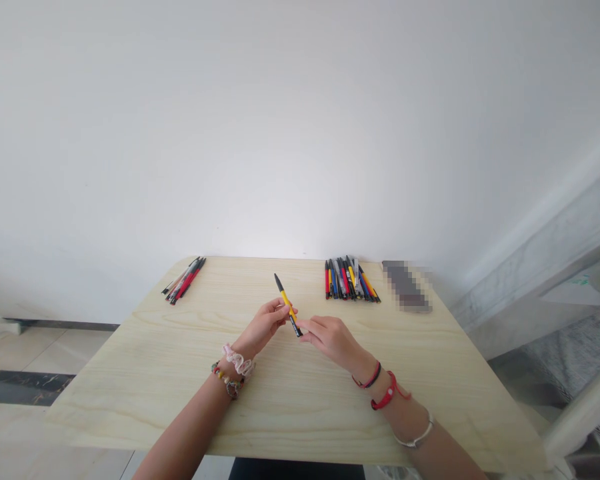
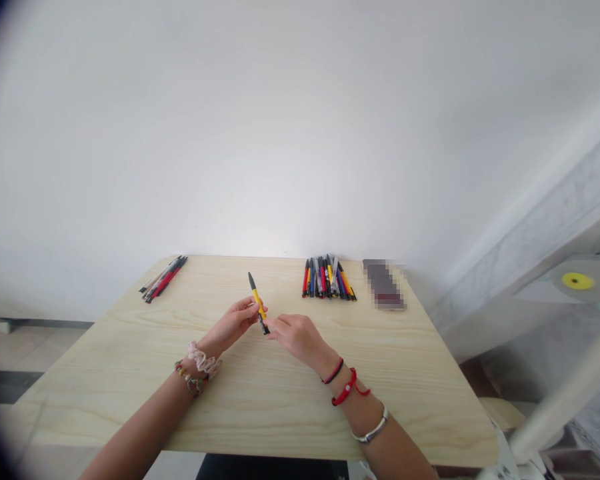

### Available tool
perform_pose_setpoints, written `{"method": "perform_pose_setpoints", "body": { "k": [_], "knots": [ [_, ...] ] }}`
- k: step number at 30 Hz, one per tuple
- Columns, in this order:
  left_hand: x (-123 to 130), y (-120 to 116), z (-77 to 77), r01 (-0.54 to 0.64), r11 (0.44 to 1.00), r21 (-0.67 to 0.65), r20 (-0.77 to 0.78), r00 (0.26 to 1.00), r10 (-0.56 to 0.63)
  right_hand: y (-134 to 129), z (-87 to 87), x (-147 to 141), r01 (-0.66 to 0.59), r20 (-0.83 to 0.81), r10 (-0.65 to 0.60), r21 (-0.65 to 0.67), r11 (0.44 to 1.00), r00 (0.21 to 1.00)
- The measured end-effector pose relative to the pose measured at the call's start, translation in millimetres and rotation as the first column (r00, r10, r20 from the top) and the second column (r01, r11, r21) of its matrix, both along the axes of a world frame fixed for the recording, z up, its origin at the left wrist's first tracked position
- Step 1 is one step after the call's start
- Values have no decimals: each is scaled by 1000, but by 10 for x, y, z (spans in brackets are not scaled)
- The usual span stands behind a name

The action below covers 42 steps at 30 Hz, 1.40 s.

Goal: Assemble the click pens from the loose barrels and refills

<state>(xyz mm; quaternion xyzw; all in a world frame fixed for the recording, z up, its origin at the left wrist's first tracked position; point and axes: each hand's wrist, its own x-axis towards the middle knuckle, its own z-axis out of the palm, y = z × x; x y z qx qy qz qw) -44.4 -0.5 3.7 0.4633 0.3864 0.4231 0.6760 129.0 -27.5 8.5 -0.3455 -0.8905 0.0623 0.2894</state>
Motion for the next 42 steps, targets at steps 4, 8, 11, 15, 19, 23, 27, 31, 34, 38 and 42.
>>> {"method": "perform_pose_setpoints", "body": {
  "k": [4,8,11,15,19,23,27,31,34,38,42],
  "knots": [
    [22,-16,14,21,1000,-1,25,999,-21,7,6,23,-47,-58,42,-94,994,997],
    [41,-34,-15,27,1000,-15,7,1000,-27,-5,-17,5,-37,-154,2,-223,974,988],
    [33,-40,-19,40,998,-39,13,999,-40,-2,-19,2,-15,-196,-42,-280,960,980],
    [0,-31,7,66,997,-32,29,997,-65,6,-3,16,-52,-191,-11,-324,945,982],
    [-4,-27,5,64,997,-46,52,997,-62,-1,-4,10,-58,-184,-3,-325,944,983],
    [11,-28,-21,72,995,-66,65,996,-68,-2,-26,-3,-30,-199,-38,-326,945,979],
    [5,-15,-20,66,996,-59,48,997,-64,4,-20,2,-89,-246,-11,-392,916,969],
    [11,-18,2,57,996,-64,46,997,-54,2,15,9,-169,-267,57,-417,893,962],
    [33,-31,12,87,994,-59,28,996,-85,7,20,11,-193,-200,132,-321,927,971],
    [48,-32,-3,85,996,-12,-88,992,-86,22,-3,17,-182,-139,152,-240,954,979],
    [12,-2,-8,62,994,89,-251,967,-38,77,44,40,-32,-43,22,-238,971,999]
  ]
}}
